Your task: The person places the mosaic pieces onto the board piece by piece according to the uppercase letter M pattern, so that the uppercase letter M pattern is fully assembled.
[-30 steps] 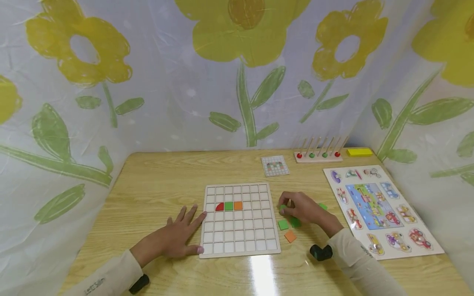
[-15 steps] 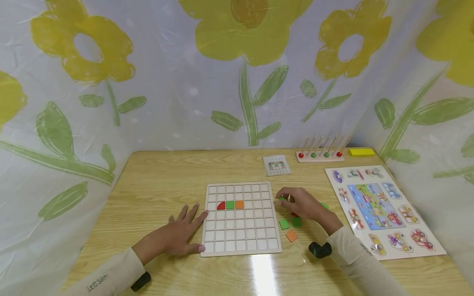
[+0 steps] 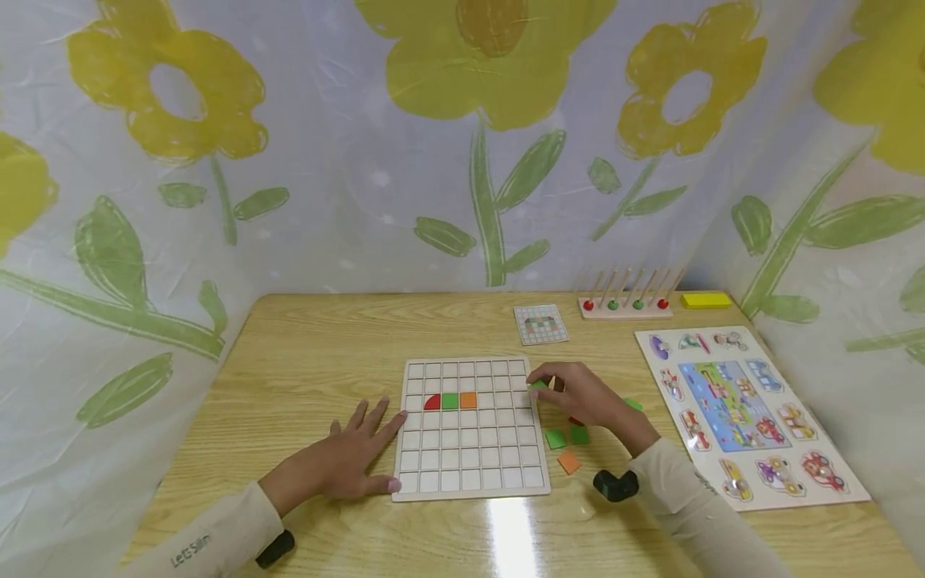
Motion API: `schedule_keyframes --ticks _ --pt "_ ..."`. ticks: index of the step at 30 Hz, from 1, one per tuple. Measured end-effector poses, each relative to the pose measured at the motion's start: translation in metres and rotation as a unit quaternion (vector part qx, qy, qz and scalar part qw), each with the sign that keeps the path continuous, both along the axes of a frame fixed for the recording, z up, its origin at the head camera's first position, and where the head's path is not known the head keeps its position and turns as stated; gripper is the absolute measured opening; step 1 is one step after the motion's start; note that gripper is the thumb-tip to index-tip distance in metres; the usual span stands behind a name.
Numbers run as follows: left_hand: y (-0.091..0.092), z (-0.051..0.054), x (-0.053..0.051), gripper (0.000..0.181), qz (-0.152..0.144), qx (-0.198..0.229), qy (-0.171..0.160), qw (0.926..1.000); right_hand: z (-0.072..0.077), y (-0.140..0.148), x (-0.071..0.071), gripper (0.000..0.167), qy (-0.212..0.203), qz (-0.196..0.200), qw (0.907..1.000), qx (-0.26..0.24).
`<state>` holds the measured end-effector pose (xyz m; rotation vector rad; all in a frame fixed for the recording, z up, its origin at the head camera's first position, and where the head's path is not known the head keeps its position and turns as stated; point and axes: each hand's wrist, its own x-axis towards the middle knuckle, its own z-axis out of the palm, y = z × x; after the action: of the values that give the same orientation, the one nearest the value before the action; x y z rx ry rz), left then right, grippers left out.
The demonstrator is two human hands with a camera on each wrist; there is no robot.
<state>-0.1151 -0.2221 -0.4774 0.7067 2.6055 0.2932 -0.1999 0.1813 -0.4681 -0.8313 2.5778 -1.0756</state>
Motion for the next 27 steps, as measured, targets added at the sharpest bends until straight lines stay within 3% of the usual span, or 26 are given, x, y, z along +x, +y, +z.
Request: schedule_keyframes --ticks 12,27 --pt "0.001 0.0 0.0 0.101 0.009 0.003 -0.013 0.9999 -0.005 -0.009 0.001 0.029 -0.039 0.013 0.9989 -0.022" --pt "0.0 0.002 0.001 0.101 0.002 0.012 -0.003 0.9999 -0.002 -0.018 0.002 0.034 -0.07 0.026 0.9963 -0.043"
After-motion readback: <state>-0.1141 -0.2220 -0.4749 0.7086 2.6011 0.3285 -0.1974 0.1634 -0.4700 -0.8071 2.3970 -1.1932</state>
